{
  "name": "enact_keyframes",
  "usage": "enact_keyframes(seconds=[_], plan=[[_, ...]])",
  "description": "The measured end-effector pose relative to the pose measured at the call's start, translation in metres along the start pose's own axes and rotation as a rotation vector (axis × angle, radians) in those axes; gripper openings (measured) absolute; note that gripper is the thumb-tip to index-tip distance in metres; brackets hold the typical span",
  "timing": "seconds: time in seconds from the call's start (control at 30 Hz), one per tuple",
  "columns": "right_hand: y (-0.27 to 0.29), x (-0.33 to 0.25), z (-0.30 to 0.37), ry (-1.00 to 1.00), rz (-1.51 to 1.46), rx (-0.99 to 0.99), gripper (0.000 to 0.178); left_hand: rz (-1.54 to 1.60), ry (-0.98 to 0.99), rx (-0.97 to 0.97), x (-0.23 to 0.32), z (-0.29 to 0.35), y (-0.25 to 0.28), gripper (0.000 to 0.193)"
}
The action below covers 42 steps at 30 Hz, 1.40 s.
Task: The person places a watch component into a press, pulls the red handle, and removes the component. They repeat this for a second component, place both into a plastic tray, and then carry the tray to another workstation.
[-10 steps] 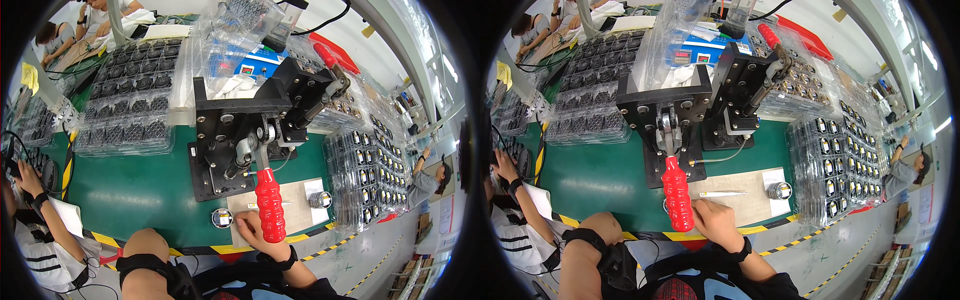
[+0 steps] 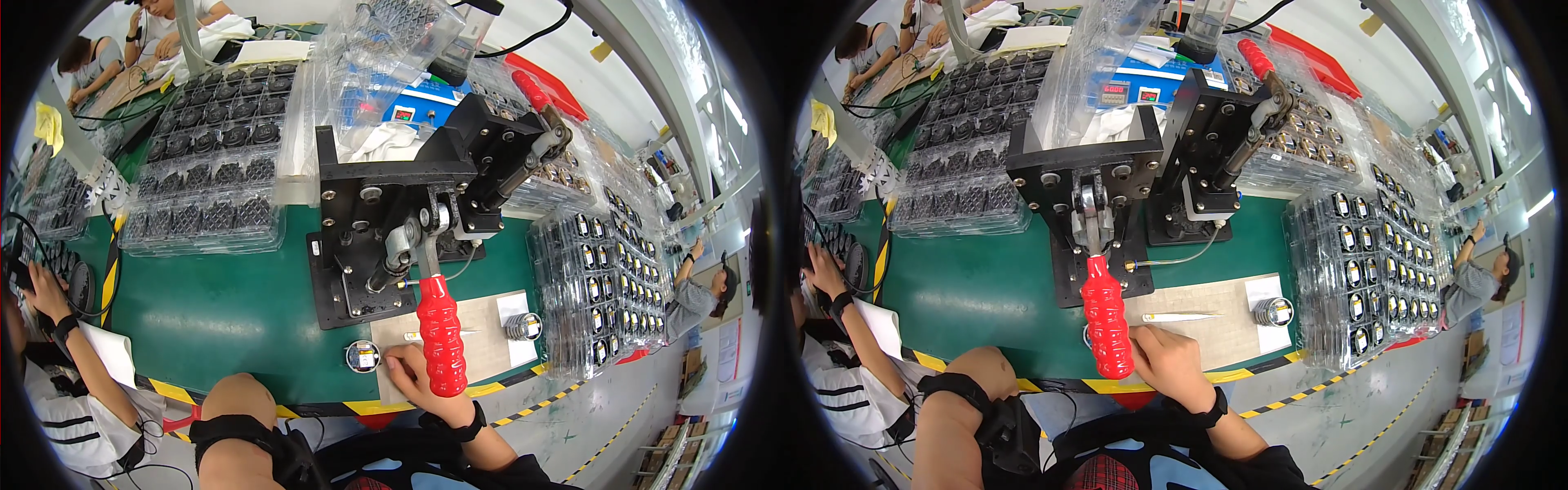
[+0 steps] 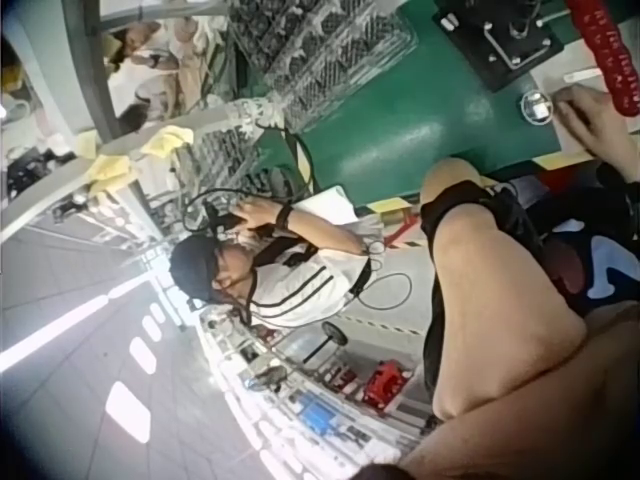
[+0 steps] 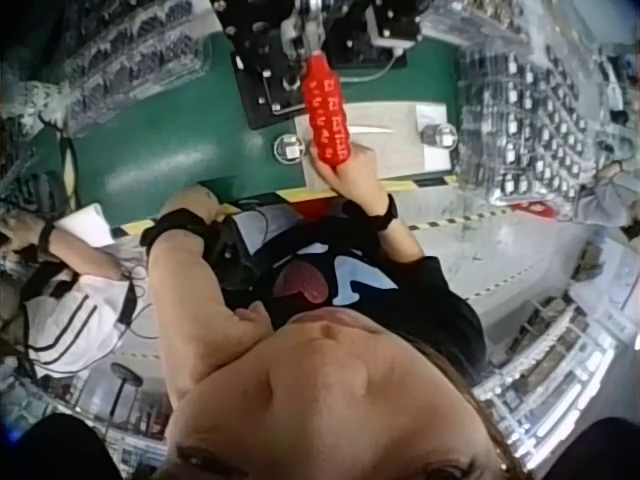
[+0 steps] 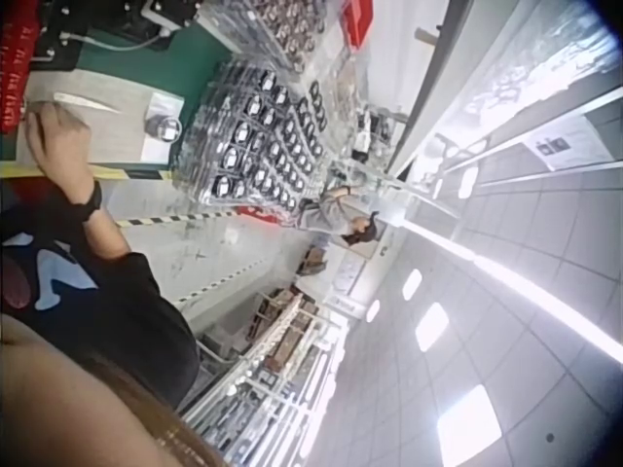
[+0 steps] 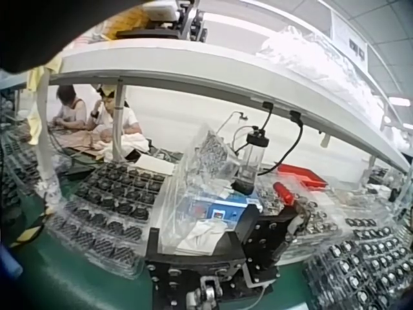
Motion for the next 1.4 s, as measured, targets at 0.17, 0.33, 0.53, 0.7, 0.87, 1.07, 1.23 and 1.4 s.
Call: enact_keyframes(seconds=[0.17,0.33,0.53,0.7,0.87,1.07,1.23,1.4], plan=[[-0.001,-0.004,-0.001,0.004,-0.013,-0.008,0.014,-0.049,-0.044,-0.007,-0.005,-0.006,0.005,0.013],[0.001,0.007,0.001,-0.018,0.004,0.001,0.014,0.011,-0.034,0.031,-0.011,0.001,0.004,0.01],[-0.003,0.0,0.0,-0.003,-0.005,-0.012,0.014,-0.002,-0.024,-0.022,-0.003,-0.005,0.004,0.01],[-0.002,0.002,0.001,-0.016,0.003,-0.014,0.015,0.009,0.023,-0.004,0.004,0.001,-0.001,0.01],[-0.004,0.005,0.001,-0.008,0.003,-0.008,0.015,0.003,0.028,0.0,0.001,0.0,0.001,0.01],[-0.005,0.005,0.004,-0.061,-0.027,-0.081,0.009,-0.048,-0.057,-0.031,-0.004,-0.005,0.006,0.01],[-0.004,0.004,0.003,-0.049,-0.026,-0.075,0.009,-0.031,-0.066,-0.013,-0.003,-0.004,0.005,0.012],[-0.005,0.006,0.004,-0.037,-0.018,-0.073,0.009,-0.039,-0.072,-0.026,-0.002,-0.004,0.006,0.014]])
Point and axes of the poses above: each hand's wrist, its own z-axis away from the middle knuckle, its own y-axis out of the back of the hand, x = y × z, the point moved 5 cm from there along -z, towards the middle knuckle, and after that the axes turned 11 degrees about -y, right-handed, at the moved point
